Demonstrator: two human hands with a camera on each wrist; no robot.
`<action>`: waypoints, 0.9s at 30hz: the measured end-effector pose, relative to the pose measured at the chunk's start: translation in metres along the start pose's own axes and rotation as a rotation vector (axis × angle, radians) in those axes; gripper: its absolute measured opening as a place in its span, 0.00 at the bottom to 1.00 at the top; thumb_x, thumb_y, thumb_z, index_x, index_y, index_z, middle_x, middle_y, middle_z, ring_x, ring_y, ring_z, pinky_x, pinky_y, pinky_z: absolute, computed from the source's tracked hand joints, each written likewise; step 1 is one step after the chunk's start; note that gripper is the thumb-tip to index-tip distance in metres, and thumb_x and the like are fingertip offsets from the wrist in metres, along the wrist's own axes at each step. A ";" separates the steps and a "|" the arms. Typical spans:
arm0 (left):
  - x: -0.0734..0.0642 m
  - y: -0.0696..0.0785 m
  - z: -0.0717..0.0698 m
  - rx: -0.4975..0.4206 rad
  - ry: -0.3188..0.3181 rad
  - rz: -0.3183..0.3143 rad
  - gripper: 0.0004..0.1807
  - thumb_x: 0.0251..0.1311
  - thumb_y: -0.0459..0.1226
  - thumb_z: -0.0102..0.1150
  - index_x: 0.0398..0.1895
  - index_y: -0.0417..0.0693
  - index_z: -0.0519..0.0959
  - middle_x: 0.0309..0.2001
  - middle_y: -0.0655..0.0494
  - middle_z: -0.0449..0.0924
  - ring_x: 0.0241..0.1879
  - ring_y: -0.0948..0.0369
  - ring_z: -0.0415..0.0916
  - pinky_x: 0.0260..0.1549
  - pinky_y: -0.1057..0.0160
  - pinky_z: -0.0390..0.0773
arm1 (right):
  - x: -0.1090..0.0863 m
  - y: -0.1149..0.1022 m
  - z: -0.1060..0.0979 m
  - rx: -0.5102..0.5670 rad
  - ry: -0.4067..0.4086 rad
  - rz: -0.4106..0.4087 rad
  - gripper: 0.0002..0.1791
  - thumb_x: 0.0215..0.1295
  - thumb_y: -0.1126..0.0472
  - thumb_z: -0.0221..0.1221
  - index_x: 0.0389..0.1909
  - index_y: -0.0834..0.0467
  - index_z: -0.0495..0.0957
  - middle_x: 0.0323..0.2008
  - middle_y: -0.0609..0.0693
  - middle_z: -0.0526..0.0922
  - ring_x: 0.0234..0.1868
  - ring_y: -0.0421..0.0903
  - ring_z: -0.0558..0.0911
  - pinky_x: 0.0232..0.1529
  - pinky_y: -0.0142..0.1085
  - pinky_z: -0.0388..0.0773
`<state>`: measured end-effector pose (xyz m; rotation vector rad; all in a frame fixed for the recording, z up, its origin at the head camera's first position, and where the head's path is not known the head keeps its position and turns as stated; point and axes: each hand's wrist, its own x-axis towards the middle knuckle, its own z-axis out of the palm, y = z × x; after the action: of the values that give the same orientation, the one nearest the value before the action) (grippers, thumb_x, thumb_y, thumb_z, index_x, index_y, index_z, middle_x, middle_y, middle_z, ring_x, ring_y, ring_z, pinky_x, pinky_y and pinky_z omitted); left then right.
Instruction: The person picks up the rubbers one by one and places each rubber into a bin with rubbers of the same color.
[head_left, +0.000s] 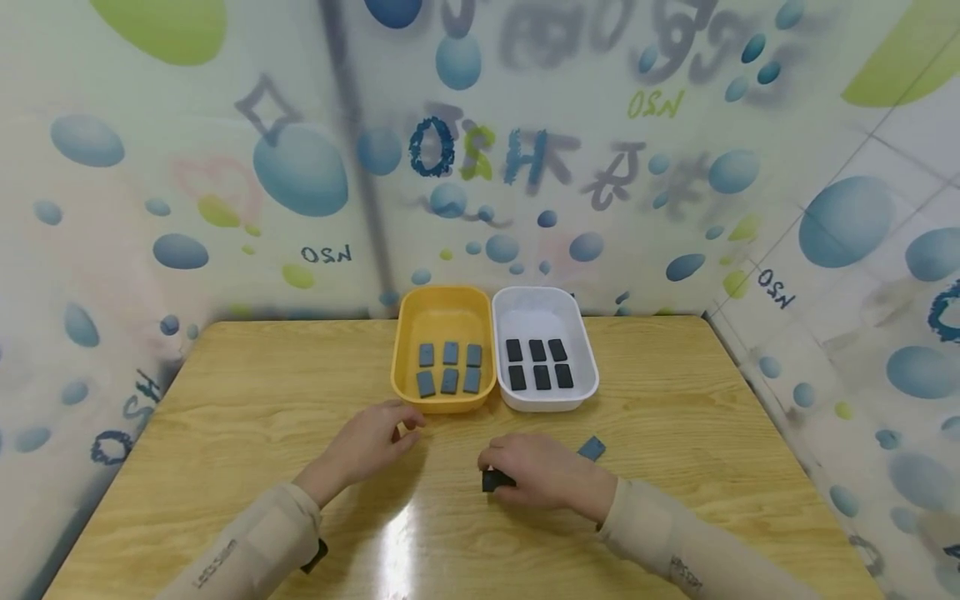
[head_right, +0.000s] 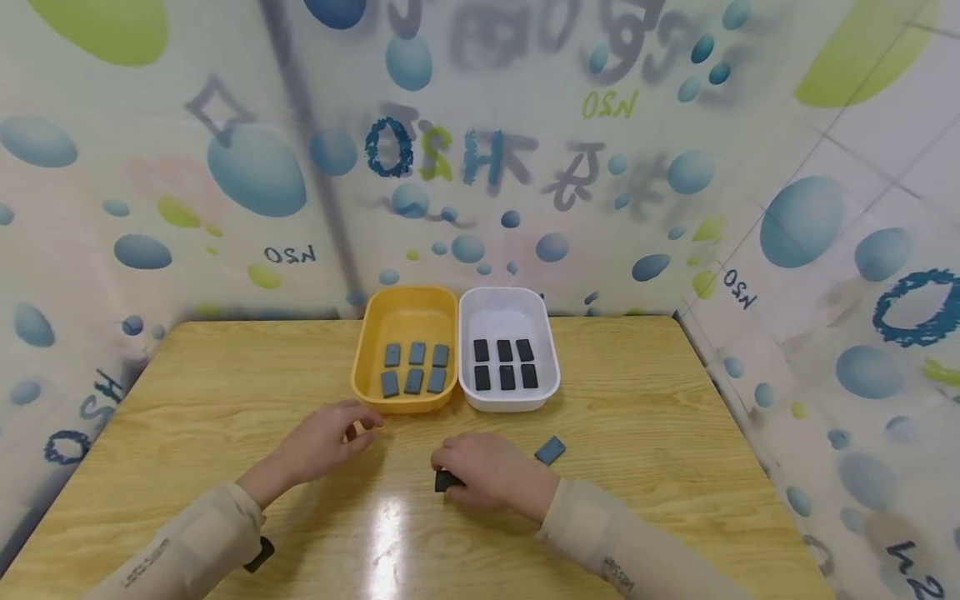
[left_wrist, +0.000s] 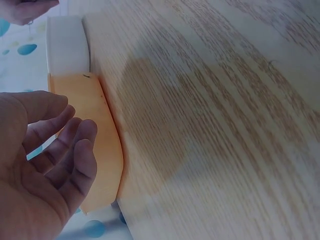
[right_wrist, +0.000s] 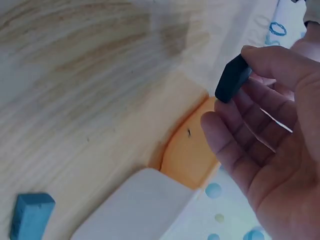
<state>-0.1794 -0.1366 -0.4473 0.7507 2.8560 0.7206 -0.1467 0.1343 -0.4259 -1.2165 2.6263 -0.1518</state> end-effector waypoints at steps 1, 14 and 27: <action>0.000 0.000 0.000 -0.004 -0.003 0.003 0.08 0.63 0.38 0.61 0.43 0.51 0.83 0.38 0.59 0.81 0.31 0.69 0.74 0.29 0.68 0.74 | -0.001 0.001 -0.002 0.007 0.000 0.013 0.15 0.61 0.52 0.64 0.48 0.48 0.78 0.40 0.41 0.81 0.39 0.34 0.78 0.41 0.30 0.77; -0.003 0.000 0.003 -0.023 -0.006 0.015 0.08 0.63 0.37 0.60 0.44 0.50 0.83 0.38 0.58 0.82 0.30 0.69 0.74 0.29 0.69 0.74 | -0.010 0.012 -0.028 0.019 0.084 0.043 0.11 0.63 0.52 0.63 0.45 0.48 0.78 0.37 0.42 0.80 0.33 0.35 0.75 0.35 0.29 0.74; 0.001 0.003 0.009 -0.015 -0.017 0.035 0.07 0.63 0.37 0.60 0.43 0.50 0.83 0.37 0.59 0.81 0.31 0.68 0.75 0.29 0.69 0.74 | -0.010 0.038 -0.062 0.079 0.155 0.174 0.10 0.63 0.53 0.64 0.43 0.49 0.80 0.36 0.43 0.82 0.33 0.40 0.78 0.36 0.34 0.75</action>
<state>-0.1766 -0.1299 -0.4539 0.8020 2.8260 0.7363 -0.1849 0.1662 -0.3720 -0.9814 2.8142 -0.3262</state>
